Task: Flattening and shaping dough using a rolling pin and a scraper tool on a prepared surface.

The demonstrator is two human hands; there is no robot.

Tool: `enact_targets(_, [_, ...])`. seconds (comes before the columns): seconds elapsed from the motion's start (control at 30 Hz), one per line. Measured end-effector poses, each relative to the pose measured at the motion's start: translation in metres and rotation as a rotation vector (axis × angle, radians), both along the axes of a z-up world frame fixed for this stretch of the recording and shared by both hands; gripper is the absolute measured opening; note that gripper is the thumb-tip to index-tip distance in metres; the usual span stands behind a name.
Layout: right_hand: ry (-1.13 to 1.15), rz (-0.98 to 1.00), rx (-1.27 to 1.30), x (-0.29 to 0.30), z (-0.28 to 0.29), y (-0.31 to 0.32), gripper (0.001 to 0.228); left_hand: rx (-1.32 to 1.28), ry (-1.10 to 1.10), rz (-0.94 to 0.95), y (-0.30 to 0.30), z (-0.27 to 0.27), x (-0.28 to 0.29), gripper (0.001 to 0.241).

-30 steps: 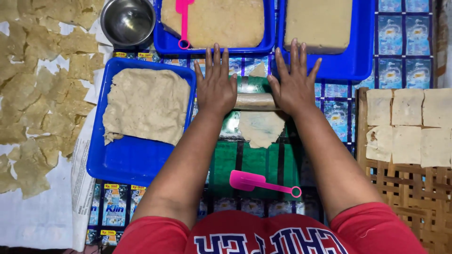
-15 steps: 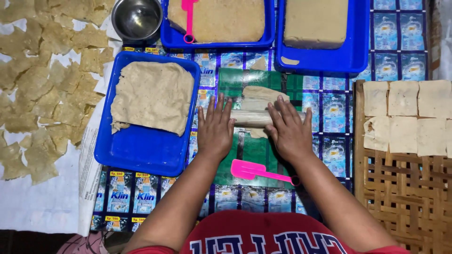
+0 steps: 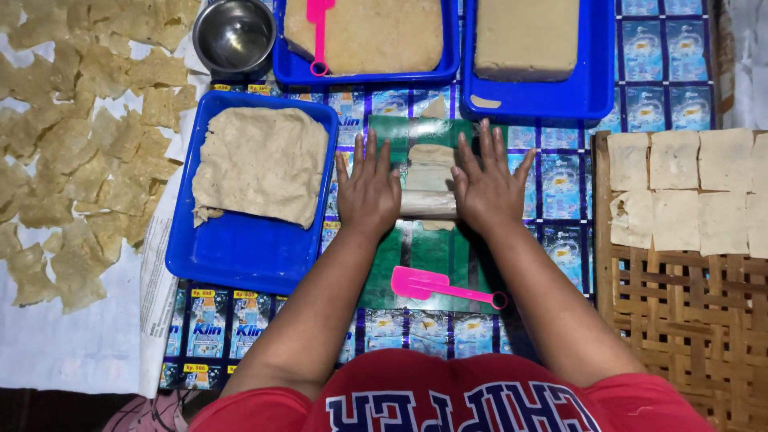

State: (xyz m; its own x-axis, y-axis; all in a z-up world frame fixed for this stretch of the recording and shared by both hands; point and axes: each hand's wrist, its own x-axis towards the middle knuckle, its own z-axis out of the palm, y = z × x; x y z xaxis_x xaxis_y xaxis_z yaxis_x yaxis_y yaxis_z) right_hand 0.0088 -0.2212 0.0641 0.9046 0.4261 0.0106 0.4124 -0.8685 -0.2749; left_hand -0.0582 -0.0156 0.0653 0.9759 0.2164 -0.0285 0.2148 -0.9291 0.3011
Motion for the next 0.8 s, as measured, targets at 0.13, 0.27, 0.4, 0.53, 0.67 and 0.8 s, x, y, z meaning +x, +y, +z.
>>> enact_targets(0.13, [-0.099,0.03,0.01,-0.022,-0.02,-0.009,0.055,0.052,-0.071,-0.015,-0.005,-0.006,-0.027,0.057])
enact_targets(0.27, [-0.254,0.11,0.066,-0.038,-0.033,-0.02,0.057,0.024,-0.042,-0.075,-0.008,-0.002,-0.05,0.06])
enact_targets(0.4, [-0.268,0.165,0.089,-0.048,-0.041,-0.031,0.06,0.059,-0.198,-0.216,-0.004,-0.022,-0.07,0.072])
enact_targets(0.53, [-0.054,0.117,0.162,-0.067,-0.013,-0.045,0.063,0.146,-0.241,-0.312,0.008,-0.038,-0.082,0.069])
enact_targets(0.67, [-0.159,0.003,0.585,-0.105,-0.02,-0.071,0.029,-0.077,-0.202,-0.106,0.008,-0.029,-0.089,0.066])
enact_targets(0.8, [0.267,0.303,0.085,-0.151,-0.01,-0.065,0.062,-0.258,-0.148,0.157,0.002,-0.022,-0.093,0.072])
